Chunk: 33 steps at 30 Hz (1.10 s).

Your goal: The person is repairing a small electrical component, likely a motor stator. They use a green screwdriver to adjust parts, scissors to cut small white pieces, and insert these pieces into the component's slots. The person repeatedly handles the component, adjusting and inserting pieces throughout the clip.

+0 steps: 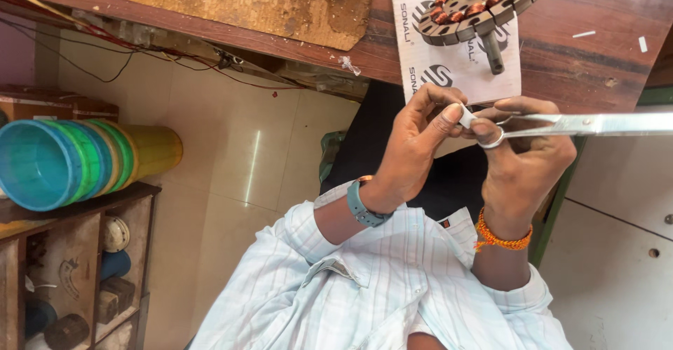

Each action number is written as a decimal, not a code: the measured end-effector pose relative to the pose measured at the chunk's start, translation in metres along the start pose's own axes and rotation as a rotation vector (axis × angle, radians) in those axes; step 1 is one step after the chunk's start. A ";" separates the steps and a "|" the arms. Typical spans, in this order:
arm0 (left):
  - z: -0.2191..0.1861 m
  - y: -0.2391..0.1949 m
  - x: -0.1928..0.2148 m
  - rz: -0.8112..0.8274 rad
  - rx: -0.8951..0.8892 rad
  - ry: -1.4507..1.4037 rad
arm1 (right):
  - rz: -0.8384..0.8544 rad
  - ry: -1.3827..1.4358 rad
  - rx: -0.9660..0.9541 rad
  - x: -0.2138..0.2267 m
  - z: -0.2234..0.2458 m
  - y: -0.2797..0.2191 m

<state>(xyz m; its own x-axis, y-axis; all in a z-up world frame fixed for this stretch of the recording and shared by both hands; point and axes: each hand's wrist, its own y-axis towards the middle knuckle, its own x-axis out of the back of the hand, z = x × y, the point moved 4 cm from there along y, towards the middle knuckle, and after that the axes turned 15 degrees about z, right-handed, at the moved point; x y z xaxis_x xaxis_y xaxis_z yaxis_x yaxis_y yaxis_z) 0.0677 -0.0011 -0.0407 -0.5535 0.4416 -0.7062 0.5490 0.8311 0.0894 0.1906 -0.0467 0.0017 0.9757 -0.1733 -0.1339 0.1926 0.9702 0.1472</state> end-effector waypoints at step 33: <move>-0.069 0.023 0.023 -0.001 -0.039 0.559 | 0.746 -0.152 -0.619 0.009 -0.035 -0.020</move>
<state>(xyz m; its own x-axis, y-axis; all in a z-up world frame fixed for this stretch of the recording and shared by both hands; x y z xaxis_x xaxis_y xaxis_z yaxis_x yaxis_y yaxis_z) 0.0250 0.0516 -0.0066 -0.8077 0.5439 -0.2276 0.5305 0.8389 0.1219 0.1916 -0.0616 -0.0364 0.8360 0.5428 -0.0810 -0.5256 0.7494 -0.4027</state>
